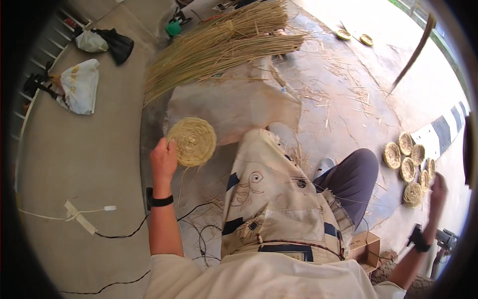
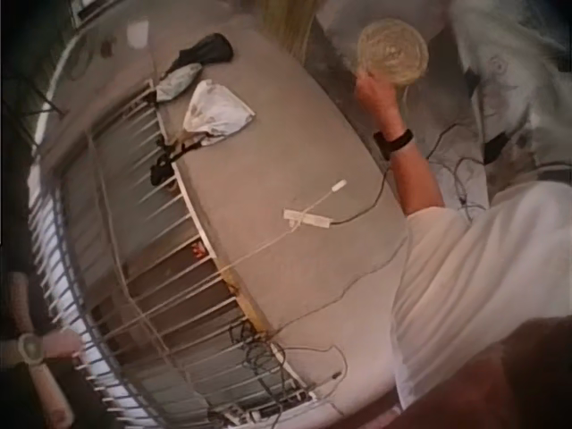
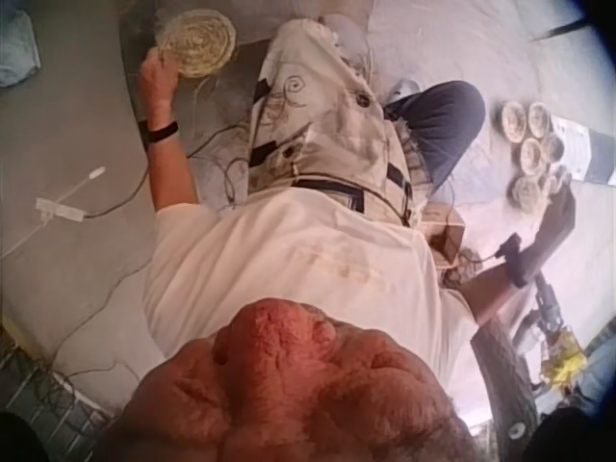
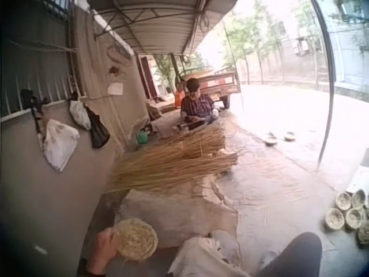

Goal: The recorder is weaving a circular mat out of straw using a needle and thread to bind the coils together.

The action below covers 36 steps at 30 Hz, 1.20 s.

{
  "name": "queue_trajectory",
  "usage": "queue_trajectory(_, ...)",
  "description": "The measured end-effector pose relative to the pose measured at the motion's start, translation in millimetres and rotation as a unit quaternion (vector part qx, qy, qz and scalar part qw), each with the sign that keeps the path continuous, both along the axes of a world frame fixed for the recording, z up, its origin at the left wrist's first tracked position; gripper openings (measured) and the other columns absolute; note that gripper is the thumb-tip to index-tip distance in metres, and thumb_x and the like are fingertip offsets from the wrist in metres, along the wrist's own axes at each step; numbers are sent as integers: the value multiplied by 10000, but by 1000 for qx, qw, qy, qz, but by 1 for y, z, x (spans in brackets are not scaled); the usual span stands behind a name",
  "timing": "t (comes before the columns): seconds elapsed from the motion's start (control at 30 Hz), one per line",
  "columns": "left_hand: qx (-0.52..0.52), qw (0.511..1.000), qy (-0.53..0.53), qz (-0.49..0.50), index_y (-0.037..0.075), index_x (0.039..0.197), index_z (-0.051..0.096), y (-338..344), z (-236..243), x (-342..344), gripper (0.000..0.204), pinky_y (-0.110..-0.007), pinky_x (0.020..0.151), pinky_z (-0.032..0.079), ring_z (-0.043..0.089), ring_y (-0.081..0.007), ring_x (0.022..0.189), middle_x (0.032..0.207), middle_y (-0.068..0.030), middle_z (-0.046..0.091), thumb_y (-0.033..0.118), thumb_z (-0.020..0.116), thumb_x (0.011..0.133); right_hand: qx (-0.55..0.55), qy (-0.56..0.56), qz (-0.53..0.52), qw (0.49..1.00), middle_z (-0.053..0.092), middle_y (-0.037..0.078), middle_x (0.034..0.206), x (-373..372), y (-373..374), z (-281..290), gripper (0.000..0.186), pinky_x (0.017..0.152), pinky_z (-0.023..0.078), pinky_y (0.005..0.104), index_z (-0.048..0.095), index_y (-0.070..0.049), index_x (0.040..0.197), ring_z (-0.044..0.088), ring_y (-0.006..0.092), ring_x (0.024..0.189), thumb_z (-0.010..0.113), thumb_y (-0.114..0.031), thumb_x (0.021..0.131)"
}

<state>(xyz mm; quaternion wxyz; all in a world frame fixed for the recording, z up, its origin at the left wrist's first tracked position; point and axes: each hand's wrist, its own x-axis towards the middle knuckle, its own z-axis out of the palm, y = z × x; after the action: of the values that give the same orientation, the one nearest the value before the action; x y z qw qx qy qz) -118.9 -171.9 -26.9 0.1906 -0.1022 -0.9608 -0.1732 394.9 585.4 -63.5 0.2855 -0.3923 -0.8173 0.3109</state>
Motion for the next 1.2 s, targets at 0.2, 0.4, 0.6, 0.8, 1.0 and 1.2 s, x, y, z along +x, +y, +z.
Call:
queue_trajectory(0.2,86,979,-99,-155,-11,1084,688,120,5,81,223,-494,724,557,685,-502,894,945,-276,714,192,641,1005,-27,-12,516,856,649,143,709,-221,-328,55,96,567,548,414,701,-24,1006,705,323,647,680,-20,912)
queue_trajectory(0.4,151,938,-147,-274,-3,1155,696,173,15,127,208,-466,745,576,718,-473,903,957,-261,729,87,680,968,-6,5,455,890,653,160,704,-267,-393,35,117,537,540,480,653,-48,1030,681,388,606,688,-145,976)
queue_trajectory(0.6,158,929,-153,-297,-2,1153,693,181,14,132,202,-461,741,578,720,-465,891,963,-250,731,92,686,974,-1,7,460,888,637,151,684,-260,-388,38,108,531,536,486,642,-55,1007,679,387,600,693,-141,968)
queue_trajectory(0.8,151,925,-162,-308,-1,1162,687,183,15,133,210,-476,738,577,719,-463,890,966,-252,728,92,688,974,-3,-25,452,892,643,163,688,-257,-389,42,104,547,541,487,657,-47,998,683,399,621,704,-130,958)
queue_trajectory(1.0,112,937,-103,-314,-28,1174,679,181,11,139,251,-487,728,580,721,-460,871,975,-254,724,72,712,946,-140,14,438,888,673,215,750,-261,-393,48,80,599,546,471,662,-24,963,689,430,690,658,-103,975)
queue_trajectory(1.2,89,937,-102,-322,-20,1184,682,184,14,153,250,-493,739,575,722,-462,875,964,-253,730,88,693,959,-162,80,410,894,670,251,720,-285,-400,42,159,653,548,551,648,-19,863,670,472,680,645,-136,970)
